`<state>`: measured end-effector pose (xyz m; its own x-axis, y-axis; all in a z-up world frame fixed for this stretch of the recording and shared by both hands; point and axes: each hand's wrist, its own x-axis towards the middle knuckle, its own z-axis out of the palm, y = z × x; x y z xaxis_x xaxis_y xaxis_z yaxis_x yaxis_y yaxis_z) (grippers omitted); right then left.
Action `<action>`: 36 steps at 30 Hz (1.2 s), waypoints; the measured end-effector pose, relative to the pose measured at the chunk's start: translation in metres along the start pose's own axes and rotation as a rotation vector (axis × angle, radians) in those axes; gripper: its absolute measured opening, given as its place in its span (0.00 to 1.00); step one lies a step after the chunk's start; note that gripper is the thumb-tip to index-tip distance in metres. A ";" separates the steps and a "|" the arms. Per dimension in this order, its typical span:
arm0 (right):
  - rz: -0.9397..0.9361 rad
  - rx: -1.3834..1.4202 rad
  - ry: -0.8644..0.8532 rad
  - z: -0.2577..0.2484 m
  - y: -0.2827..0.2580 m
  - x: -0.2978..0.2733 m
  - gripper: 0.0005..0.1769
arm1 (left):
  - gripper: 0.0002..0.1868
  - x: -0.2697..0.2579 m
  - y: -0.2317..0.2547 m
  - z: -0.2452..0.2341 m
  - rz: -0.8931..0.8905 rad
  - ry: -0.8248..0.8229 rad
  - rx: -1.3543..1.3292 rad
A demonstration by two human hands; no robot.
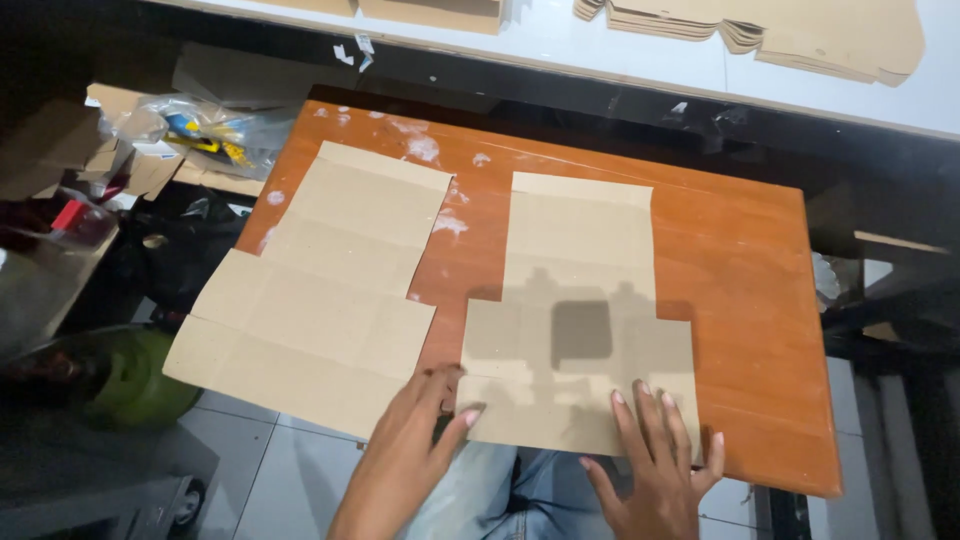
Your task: The person folds flat cardboard sheets into small rectangular boxes on a wooden table. They crease the pre-scored lines, fold the side flaps inward, and tuck the ends to form the box shape. The finished boxes are stacked on a nearby counter.
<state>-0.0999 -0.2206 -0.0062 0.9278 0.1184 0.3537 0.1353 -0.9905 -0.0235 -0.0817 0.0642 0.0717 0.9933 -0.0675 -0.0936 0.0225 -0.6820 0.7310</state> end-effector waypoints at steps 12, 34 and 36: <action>-0.199 0.094 -0.095 0.003 -0.031 0.011 0.35 | 0.25 -0.021 0.006 0.024 0.019 0.189 -0.495; 0.378 0.608 -0.074 -0.026 0.008 0.007 0.43 | 0.10 0.008 -0.014 0.078 0.902 0.454 0.043; 0.399 0.670 -0.048 -0.027 0.005 0.011 0.44 | 0.12 0.009 -0.014 0.079 0.905 0.482 0.020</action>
<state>-0.0982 -0.2259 0.0227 0.9624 -0.2200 0.1592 -0.0451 -0.7075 -0.7053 -0.0818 0.0156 0.0078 0.5767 -0.2661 0.7724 -0.7557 -0.5330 0.3805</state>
